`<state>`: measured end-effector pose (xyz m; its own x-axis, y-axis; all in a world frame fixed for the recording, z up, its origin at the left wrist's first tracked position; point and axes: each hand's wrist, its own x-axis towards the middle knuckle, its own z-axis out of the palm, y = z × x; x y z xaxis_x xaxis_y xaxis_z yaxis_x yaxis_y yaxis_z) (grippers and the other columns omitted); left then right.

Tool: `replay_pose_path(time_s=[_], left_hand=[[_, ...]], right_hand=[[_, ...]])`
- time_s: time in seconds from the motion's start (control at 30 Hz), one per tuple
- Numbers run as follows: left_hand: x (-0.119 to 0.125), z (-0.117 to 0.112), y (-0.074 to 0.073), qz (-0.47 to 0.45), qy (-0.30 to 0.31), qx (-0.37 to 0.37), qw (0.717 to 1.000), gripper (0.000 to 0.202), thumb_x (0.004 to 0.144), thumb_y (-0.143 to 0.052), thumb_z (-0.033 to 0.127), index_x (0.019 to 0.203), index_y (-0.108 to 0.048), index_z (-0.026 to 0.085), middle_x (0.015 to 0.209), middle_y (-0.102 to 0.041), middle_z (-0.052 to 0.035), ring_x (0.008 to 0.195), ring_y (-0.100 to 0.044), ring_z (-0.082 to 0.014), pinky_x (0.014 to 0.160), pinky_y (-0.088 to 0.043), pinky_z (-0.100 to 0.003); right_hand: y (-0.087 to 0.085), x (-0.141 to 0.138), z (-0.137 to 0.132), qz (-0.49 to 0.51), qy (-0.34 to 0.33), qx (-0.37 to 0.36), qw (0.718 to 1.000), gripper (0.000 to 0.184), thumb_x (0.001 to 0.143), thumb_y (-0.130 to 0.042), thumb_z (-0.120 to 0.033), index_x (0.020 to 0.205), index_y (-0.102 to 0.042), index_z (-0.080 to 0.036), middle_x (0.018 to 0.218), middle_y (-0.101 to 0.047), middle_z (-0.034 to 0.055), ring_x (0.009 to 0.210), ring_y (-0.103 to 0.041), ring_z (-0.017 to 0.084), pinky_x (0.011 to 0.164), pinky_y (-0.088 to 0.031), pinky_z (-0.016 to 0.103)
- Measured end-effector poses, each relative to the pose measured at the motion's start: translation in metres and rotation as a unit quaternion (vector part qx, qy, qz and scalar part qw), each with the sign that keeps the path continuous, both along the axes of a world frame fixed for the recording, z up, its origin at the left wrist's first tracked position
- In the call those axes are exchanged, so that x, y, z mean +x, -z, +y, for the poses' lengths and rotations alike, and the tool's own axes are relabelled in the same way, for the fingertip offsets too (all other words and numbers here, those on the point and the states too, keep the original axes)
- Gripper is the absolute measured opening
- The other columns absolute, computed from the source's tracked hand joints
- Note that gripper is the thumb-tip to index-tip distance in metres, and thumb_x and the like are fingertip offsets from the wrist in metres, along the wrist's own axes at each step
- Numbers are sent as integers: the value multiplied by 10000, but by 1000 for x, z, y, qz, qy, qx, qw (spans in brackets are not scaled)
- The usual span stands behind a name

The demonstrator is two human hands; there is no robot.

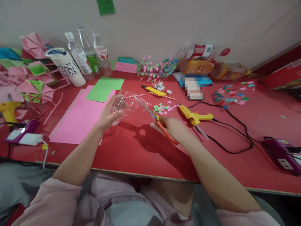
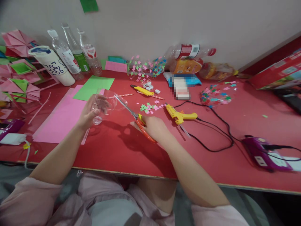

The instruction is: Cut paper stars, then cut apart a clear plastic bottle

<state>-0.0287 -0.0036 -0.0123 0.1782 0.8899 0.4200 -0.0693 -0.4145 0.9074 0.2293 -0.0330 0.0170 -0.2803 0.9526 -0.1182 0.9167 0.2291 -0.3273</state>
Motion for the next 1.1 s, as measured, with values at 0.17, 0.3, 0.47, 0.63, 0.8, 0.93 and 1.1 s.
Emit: replay_pose_path(time_s=[0.17, 0.3, 0.47, 0.63, 0.8, 0.93, 1.1], left_hand=[[-1, -2, -3, 27, -8, -9, 1000, 528, 710, -657, 617, 1046, -546, 225, 904, -601, -37, 708, -566, -124, 627, -457, -272], [-2, -2, -1, 82, -48, 15, 995, 531, 670, -724, 556, 1043, -545, 224, 949, -598, -43, 899, -587, -189, 798, -475, -338], [-4, -4, 1, 106, -53, 24, 993, 546, 676, -731, 525, 1084, -541, 216, 1007, -601, -57, 966, -579, -215, 906, -443, -395], [-2, -5, -1, 106, -62, 28, 992, 539, 667, -728, 532, 1069, -546, 223, 1006, -600, -56, 966, -570, -216, 868, -453, -381], [-2, -3, -3, 56, -32, 15, 998, 546, 672, -716, 551, 1070, -550, 217, 968, -601, -52, 837, -582, -166, 712, -462, -303], [-7, 2, -3, 3, 22, -11, 1000, 547, 677, -687, 600, 1037, -563, 207, 890, -624, -44, 667, -562, -115, 595, -442, -267], [-11, 6, -2, -13, 88, -46, 995, 553, 659, -674, 629, 1009, -577, 213, 817, -653, -28, 574, -563, -101, 541, -429, -255]], right_hand=[[2, 2, 3, 61, -16, -65, 996, 520, 827, -425, -696, 618, -432, -220, 534, -443, -10, 510, -414, 137, 518, -306, 251], [1, 0, 1, 43, 4, -58, 997, 503, 829, -414, -687, 635, -436, -224, 548, -448, -5, 525, -425, 148, 533, -305, 259], [3, -2, 1, 11, 9, -32, 999, 483, 849, -400, -654, 632, -441, -225, 555, -471, 7, 521, -426, 149, 531, -288, 268], [5, -5, -1, 20, 6, -18, 1000, 462, 890, -378, -602, 658, -480, -216, 569, -526, 31, 523, -470, 155, 537, -301, 271], [5, -6, 0, -3, 6, 2, 1000, 488, 897, -348, -616, 652, -480, -216, 559, -523, 37, 519, -458, 158, 532, -293, 272], [8, -3, 4, -39, 1, 30, 999, 516, 892, -341, -640, 681, -525, -206, 581, -552, 57, 534, -473, 172, 530, -280, 277], [7, -1, 5, -68, -10, 40, 997, 543, 870, -330, -685, 694, -523, -209, 604, -570, 69, 566, -505, 191, 529, -274, 274]])
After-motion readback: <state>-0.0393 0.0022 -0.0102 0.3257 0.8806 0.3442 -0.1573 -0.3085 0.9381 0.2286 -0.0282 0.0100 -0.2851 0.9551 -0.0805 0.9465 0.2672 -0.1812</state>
